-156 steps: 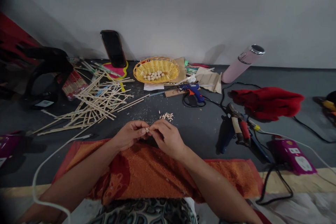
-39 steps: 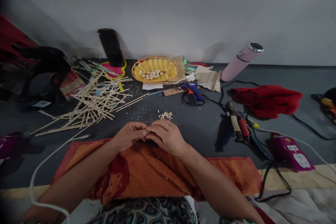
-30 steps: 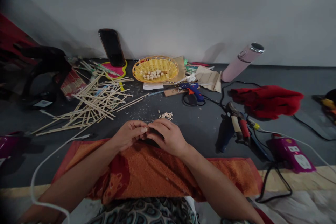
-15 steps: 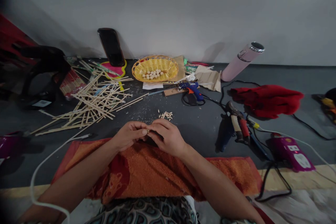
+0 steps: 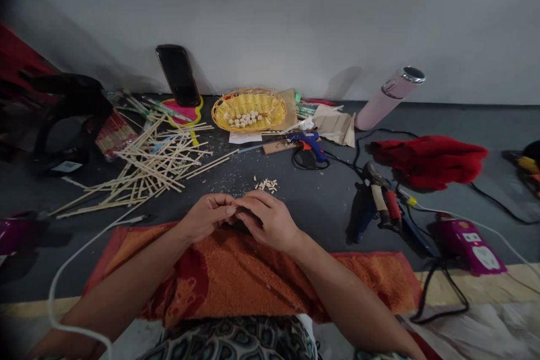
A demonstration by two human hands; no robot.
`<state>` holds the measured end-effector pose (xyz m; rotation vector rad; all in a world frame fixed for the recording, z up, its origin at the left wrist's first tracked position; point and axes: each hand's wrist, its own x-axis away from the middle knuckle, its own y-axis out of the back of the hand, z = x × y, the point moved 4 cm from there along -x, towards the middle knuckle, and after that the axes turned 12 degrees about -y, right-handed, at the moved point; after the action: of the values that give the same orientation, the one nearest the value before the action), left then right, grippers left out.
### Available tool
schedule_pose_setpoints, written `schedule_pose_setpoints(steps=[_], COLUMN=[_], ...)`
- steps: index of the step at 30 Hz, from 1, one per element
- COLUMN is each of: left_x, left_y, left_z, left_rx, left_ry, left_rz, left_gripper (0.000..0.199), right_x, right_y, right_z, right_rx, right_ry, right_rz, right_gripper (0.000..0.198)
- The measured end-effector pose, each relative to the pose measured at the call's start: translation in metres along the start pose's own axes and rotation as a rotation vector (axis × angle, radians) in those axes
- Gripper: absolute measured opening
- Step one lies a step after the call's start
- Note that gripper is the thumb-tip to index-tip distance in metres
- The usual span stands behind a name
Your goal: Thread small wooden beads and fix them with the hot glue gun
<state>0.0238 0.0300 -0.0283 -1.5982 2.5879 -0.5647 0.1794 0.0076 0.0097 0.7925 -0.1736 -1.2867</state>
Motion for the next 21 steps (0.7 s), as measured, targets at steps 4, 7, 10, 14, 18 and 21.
schedule_pose_setpoints(steps=[4,7,10,14,18,21], left_x=[-0.0006,-0.0005,-0.0001,0.0009,0.0017,0.002], left_y=[0.0008,0.0013,0.001,-0.0009,-0.004,-0.0062], left_z=[-0.0033,-0.0041,-0.0046,-0.0037,-0.0033,-0.0046], left_rx=[0.02,0.014,0.007,-0.009,-0.026,-0.033], left_ry=[-0.029,-0.041,-0.061,-0.041,-0.005,-0.016], left_rz=[-0.015,-0.022,-0.005,0.051,0.104,0.136], left_gripper=[0.02,0.021,0.02,0.019,0.021,0.021], right_x=[-0.0006,-0.0007,-0.0011,-0.002,-0.003,-0.0039], right_y=[0.0015,0.0018,0.0031,0.0053,0.0065,0.0059], right_z=[0.0012,0.0012,0.0021,0.003,0.0025,0.0025], right_rx=[-0.019,-0.022,-0.036,-0.094,-0.165,-0.215], right_ry=[-0.006,-0.01,-0.014,-0.048,-0.1,-0.126], right_rz=[-0.01,-0.008,-0.006,-0.006,0.015,0.063], right_gripper=[0.029,0.028,0.028,0.027,0.025,0.021])
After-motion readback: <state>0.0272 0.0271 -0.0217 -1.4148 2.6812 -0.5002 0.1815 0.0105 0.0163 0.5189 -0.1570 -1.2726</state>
